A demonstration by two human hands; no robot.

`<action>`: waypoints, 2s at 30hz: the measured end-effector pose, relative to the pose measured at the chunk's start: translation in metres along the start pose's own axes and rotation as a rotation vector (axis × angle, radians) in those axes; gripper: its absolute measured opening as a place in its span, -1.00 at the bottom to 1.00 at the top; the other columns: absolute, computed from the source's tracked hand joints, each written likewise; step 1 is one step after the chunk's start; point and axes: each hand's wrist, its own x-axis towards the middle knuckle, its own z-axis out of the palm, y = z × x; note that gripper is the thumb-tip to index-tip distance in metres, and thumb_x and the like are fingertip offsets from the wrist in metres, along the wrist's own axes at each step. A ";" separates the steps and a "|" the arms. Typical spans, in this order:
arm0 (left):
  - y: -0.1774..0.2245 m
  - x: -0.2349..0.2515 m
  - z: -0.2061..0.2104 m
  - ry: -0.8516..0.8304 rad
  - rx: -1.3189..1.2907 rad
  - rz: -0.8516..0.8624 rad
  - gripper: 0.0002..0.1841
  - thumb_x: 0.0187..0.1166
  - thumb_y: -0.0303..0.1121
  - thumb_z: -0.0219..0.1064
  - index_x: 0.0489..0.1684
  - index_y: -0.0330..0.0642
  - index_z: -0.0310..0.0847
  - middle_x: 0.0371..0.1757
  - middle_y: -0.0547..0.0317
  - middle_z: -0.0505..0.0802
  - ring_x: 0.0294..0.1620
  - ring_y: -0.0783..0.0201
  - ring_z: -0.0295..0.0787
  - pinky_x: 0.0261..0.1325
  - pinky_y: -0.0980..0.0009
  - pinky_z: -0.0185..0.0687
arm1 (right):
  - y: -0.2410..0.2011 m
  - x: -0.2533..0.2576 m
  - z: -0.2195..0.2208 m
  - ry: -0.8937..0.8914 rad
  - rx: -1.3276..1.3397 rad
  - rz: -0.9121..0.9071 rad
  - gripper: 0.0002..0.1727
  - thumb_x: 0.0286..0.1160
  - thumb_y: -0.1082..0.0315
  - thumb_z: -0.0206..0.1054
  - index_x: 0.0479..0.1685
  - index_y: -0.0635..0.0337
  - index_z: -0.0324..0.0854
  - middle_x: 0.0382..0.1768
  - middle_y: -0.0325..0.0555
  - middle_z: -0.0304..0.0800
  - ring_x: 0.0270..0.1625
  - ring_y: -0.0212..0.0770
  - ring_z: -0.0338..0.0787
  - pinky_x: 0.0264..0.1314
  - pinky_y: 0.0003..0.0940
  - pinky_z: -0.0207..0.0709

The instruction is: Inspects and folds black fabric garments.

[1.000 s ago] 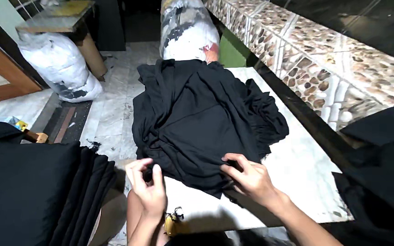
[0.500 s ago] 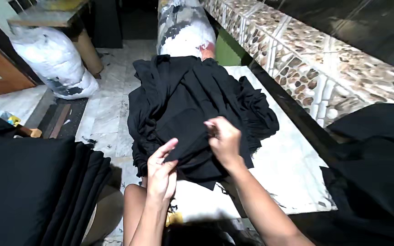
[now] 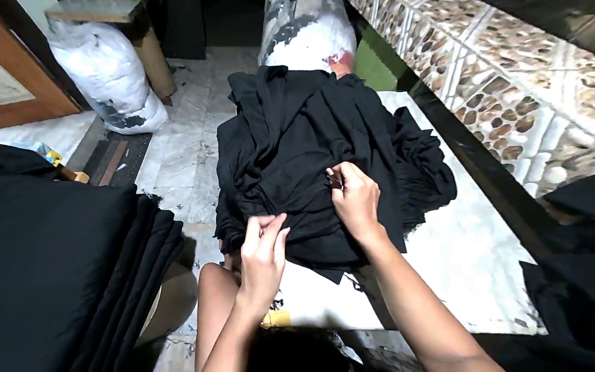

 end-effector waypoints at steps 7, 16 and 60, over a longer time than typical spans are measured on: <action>-0.008 -0.024 -0.044 -0.059 -0.023 0.083 -0.82 0.49 -0.45 0.34 -0.40 -0.40 0.81 -0.53 0.07 0.67 -0.45 0.48 0.58 -0.24 0.77 0.47 | -0.003 -0.011 -0.001 0.021 0.075 -0.034 -0.63 0.55 0.25 0.40 -0.03 0.49 0.65 -0.17 0.31 0.74 -0.35 0.22 0.76 -0.40 0.15 0.51; -0.007 -0.030 -0.043 -0.203 -1.167 -0.395 -0.76 0.79 -0.17 0.15 -0.21 0.05 0.71 0.31 0.31 0.81 0.05 0.40 0.89 0.01 0.44 0.86 | -0.054 -0.099 -0.031 -0.165 0.349 -0.293 -0.72 0.69 0.22 0.08 -0.06 0.28 0.52 -0.43 -0.09 0.63 -0.42 -0.42 0.60 -0.31 -0.69 0.49; -0.002 -0.042 -0.031 -0.130 -0.427 0.054 -0.78 0.72 -0.23 0.26 -0.29 -0.08 0.76 -0.29 0.33 0.72 -0.09 0.59 0.64 0.07 0.72 0.53 | -0.031 -0.076 -0.035 -0.284 0.050 -0.507 -0.73 0.71 0.31 0.16 -0.11 0.30 0.72 -0.42 0.03 0.76 -0.36 -0.02 0.84 -0.27 -0.28 0.71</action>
